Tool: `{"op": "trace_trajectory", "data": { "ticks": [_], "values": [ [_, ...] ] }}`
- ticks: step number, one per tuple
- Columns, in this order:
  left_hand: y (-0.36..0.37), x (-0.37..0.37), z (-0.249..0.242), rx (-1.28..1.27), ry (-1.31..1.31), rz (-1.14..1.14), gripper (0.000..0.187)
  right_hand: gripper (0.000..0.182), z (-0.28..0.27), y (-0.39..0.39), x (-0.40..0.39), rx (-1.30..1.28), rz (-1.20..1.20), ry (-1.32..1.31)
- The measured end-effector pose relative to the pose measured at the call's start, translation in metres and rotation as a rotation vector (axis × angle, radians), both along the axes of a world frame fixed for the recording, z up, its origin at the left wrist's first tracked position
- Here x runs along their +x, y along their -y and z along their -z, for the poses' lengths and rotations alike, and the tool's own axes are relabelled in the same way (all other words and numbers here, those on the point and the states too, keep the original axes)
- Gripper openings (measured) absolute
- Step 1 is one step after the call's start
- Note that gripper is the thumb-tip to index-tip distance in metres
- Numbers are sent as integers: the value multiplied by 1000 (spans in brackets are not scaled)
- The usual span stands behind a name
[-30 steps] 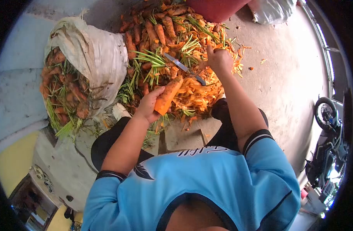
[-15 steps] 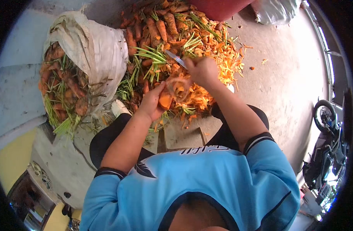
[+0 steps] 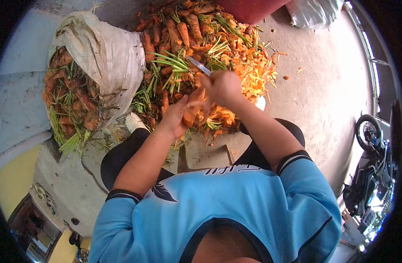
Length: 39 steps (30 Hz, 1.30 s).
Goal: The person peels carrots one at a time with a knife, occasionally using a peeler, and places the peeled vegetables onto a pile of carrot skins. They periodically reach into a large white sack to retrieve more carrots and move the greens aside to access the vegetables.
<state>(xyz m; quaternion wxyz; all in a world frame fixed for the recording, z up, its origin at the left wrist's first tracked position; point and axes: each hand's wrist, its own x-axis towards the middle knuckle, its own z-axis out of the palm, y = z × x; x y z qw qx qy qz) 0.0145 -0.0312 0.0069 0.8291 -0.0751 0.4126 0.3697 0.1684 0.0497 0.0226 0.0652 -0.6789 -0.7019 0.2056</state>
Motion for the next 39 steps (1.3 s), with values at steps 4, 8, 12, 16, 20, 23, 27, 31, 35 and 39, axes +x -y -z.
{"op": "trace_trajectory", "data": {
  "ticks": [4,8,12,16,20,23,27,31,35,39],
  "values": [
    [4,3,-8,33,-109,68,28,48,16,-28,26,-138,66,130],
    [2,-2,-9,83,-32,60,31,48,4,-33,30,-180,240,-13],
    [3,0,-3,94,-74,67,34,48,0,3,-2,-101,-48,91],
    [3,-8,-6,108,-106,153,36,53,7,-42,43,-263,139,190],
    [2,-5,-10,207,-51,102,37,47,18,-39,33,-203,238,95],
    [2,-4,0,220,37,48,39,43,-16,5,-9,-134,-42,-56],
    [6,1,-2,172,-69,59,38,51,10,-14,7,-206,29,71],
    [7,-4,1,93,-116,93,32,53,15,-48,45,-171,278,121],
    [2,-12,8,79,-47,71,30,58,20,-32,25,-154,202,-62],
    [3,-13,15,97,8,55,30,48,18,-20,11,-170,66,-5]
  ]
}}
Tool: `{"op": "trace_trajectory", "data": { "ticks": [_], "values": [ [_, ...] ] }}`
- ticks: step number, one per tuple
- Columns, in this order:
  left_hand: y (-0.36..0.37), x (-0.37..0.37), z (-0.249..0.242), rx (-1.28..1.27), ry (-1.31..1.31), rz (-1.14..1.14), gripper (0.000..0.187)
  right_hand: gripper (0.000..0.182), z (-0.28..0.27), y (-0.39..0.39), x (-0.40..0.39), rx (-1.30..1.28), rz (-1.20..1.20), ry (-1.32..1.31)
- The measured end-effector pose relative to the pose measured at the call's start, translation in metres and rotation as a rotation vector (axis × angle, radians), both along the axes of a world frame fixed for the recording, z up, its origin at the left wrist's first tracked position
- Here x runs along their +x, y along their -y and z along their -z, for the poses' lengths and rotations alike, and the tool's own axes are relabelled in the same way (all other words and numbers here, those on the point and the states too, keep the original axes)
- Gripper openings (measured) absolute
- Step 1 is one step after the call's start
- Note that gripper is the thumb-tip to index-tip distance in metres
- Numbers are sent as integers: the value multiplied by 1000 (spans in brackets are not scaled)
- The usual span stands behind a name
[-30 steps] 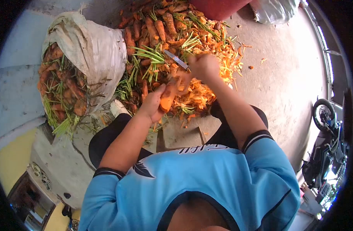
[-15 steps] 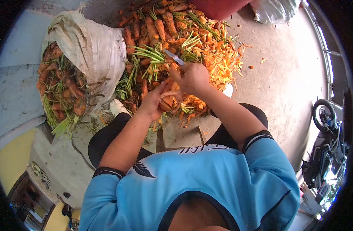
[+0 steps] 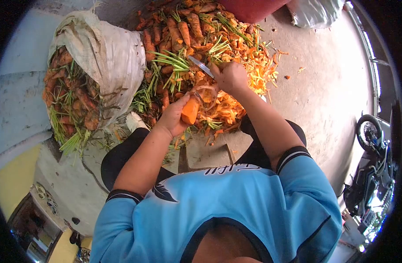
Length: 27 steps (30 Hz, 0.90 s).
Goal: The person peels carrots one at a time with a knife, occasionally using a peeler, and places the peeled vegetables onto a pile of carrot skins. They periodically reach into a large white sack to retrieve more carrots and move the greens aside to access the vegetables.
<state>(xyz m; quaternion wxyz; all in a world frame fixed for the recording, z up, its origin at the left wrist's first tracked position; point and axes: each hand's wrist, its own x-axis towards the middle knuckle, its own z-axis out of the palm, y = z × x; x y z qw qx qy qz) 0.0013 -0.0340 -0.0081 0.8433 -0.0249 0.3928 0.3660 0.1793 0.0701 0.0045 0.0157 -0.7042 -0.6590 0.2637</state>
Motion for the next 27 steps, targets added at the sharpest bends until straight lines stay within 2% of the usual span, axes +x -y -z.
{"op": "trace_trajectory", "data": {
  "ticks": [5,8,9,10,11,12,14,16,17,20,21,22,26,27],
  "values": [
    [-5,12,-14,24,65,-33,32,46,-27,27,-22,131,-180,-58],
    [0,12,-11,68,33,18,32,46,-6,17,-13,49,-91,55],
    [2,11,-8,63,-5,24,33,47,12,-2,5,-126,73,21],
    [4,10,-6,56,-43,32,33,50,-8,-17,17,-144,-13,154],
    [4,9,-8,36,-42,55,32,53,-4,-25,32,-72,77,268],
    [4,7,-11,16,-42,82,32,56,-12,-27,36,-62,192,91],
    [2,7,-12,9,-43,64,32,54,0,-18,24,-68,140,-2],
    [-2,12,-8,37,-46,-24,33,50,-18,10,-9,-31,-49,27],
    [-1,13,-12,56,-59,4,34,47,-13,22,-15,87,-201,74],
    [0,11,-19,72,-64,65,34,48,1,-6,7,-108,89,43],
    [1,7,-15,48,-43,72,33,62,13,-20,27,-27,-20,165],
    [2,5,-11,24,-23,83,32,62,-15,-27,32,-161,100,176],
    [0,5,-6,-15,-46,21,32,51,-7,-3,5,41,100,-32],
    [-5,11,-15,-27,-90,-5,32,51,-13,10,-6,121,-13,-15]
  ]
}}
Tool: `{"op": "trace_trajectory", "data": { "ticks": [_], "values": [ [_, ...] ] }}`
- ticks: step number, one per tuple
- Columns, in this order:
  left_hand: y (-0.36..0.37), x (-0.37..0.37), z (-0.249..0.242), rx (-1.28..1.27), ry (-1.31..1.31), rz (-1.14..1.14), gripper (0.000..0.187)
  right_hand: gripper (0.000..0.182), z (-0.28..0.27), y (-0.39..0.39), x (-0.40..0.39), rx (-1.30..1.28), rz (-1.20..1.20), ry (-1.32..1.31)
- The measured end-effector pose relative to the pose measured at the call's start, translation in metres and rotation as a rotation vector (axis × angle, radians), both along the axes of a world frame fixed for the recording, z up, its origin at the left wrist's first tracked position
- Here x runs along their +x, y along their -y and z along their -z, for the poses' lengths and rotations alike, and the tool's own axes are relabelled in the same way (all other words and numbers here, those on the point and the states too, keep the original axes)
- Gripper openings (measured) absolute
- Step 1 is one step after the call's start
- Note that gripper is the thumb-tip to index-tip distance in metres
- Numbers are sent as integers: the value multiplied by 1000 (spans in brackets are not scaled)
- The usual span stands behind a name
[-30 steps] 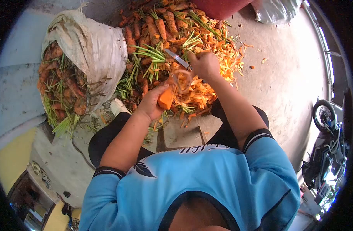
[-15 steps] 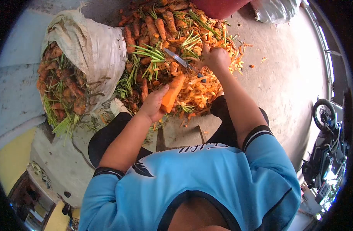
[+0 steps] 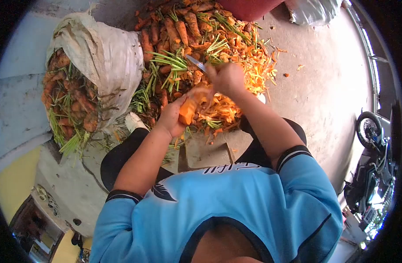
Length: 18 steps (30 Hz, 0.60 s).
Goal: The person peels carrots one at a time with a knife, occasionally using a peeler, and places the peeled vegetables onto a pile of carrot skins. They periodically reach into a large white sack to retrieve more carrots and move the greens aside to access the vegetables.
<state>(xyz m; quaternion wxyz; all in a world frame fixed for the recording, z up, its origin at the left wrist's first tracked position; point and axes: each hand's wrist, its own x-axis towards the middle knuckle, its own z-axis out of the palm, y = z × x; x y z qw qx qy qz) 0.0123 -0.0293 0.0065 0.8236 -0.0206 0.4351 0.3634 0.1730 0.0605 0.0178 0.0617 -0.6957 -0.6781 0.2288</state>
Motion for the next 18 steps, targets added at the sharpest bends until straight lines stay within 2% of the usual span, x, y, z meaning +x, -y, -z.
{"op": "trace_trajectory", "data": {
  "ticks": [1,3,5,6,9,10,13,15,18],
  "values": [
    [-2,3,-5,-10,-46,-24,33,51,-15,4,-2,-41,-97,25],
    [2,-6,6,25,52,63,33,55,20,-17,21,-202,87,31],
    [5,-10,10,29,119,114,34,56,21,-38,45,-122,190,171],
    [6,-11,10,15,138,127,34,58,23,-40,52,-78,244,85],
    [5,-10,8,-6,118,105,33,57,-7,-21,19,-171,242,-197],
    [4,-8,6,-9,99,88,33,58,-3,-14,6,-173,113,-39],
    [0,5,-14,34,18,30,30,60,0,12,-10,-29,-169,-9],
    [6,-2,6,66,0,48,29,59,29,-12,8,-154,22,63],
    [9,-3,10,40,-37,66,29,59,23,-34,36,-143,132,175]
  ]
}}
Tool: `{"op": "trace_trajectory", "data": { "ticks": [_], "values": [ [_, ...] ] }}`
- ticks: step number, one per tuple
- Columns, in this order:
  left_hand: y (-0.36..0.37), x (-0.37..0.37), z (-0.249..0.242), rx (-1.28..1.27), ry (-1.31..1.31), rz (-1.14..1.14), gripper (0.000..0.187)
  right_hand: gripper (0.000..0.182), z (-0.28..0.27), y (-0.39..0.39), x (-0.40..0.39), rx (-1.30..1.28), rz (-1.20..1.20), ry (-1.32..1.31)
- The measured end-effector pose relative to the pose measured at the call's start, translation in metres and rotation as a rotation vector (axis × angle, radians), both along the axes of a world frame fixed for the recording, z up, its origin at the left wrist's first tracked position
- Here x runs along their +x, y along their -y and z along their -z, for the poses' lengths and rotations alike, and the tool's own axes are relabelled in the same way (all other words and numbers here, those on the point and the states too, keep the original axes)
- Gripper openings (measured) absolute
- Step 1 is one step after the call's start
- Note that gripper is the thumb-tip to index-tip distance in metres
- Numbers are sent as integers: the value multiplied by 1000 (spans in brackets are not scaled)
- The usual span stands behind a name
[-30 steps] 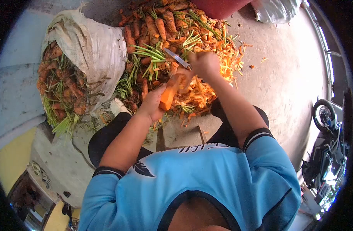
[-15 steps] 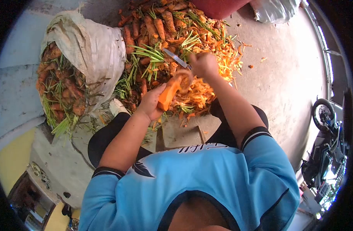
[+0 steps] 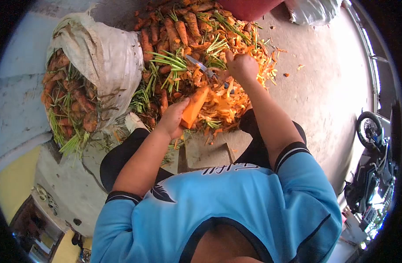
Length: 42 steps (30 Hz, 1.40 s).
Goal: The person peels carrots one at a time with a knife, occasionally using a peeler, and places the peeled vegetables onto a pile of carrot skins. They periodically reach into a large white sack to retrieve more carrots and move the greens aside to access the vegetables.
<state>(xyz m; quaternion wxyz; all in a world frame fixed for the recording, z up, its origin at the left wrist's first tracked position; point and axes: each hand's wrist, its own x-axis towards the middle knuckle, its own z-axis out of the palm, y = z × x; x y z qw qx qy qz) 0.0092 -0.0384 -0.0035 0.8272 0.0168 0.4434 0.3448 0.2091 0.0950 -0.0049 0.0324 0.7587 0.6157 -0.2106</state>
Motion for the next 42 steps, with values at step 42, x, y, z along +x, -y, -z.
{"op": "trace_trajectory", "data": {
  "ticks": [42],
  "values": [
    [-3,-1,-16,604,-685,762,45,58,-7,1,-5,-91,-141,206]
  ]
}}
